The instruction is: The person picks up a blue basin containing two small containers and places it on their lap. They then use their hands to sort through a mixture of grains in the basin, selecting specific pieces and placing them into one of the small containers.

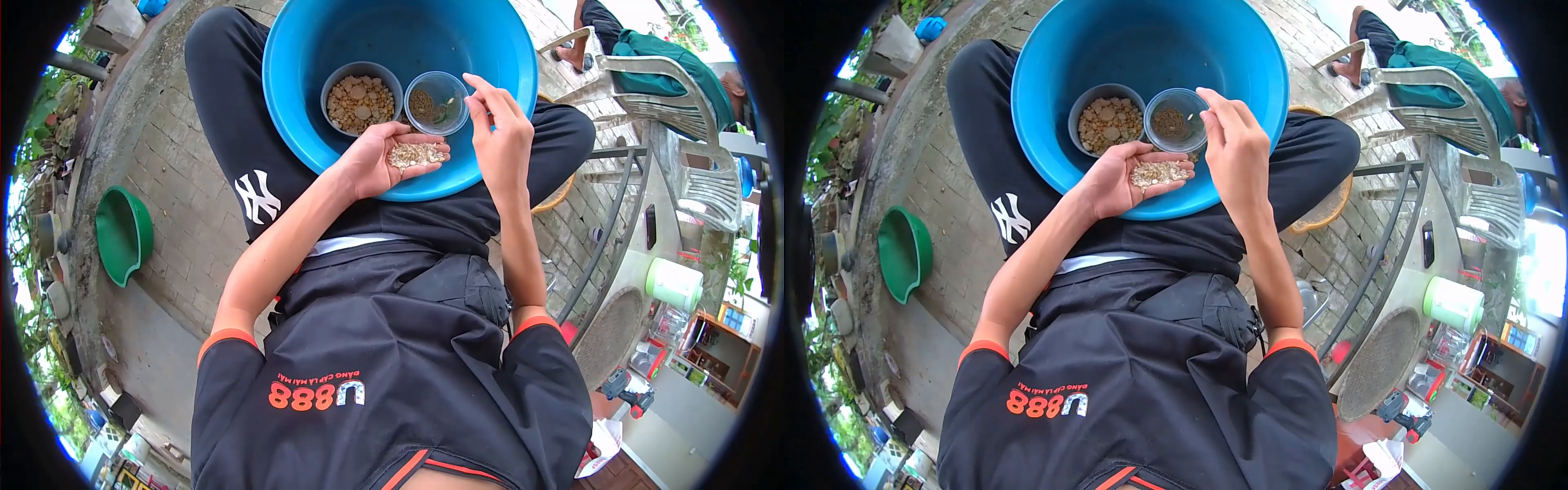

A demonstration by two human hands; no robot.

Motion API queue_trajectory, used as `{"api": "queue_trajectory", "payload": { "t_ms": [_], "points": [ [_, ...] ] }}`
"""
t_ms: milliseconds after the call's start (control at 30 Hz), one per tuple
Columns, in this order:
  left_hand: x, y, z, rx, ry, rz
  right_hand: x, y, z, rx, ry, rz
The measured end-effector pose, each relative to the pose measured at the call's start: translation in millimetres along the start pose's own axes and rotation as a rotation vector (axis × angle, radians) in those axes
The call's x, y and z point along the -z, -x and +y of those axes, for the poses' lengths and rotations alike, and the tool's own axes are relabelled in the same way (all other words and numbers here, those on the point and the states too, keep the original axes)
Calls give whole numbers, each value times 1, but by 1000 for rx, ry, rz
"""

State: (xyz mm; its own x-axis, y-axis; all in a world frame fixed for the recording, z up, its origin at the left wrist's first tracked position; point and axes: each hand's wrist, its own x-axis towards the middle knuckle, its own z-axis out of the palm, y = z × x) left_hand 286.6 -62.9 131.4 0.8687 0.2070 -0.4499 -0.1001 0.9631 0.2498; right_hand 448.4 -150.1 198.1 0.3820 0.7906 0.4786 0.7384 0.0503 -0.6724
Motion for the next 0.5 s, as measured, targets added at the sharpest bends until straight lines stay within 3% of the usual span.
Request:
{"api": "queue_trajectory", "payload": {
  "t_ms": [133,233,333,500],
  "points": [
    [-6,4,2,-17,-27,23,4,11,-2,-81,23,-160],
    [0,0,1,4,18,-11,7,30,1,24,297,-190],
    [1,-1,-1,-69,-61,95,1,43,1,181,161,-349],
    [23,-9,0,-12,-31,-32,-18,56,4,229,153,-423]
  ]
}}
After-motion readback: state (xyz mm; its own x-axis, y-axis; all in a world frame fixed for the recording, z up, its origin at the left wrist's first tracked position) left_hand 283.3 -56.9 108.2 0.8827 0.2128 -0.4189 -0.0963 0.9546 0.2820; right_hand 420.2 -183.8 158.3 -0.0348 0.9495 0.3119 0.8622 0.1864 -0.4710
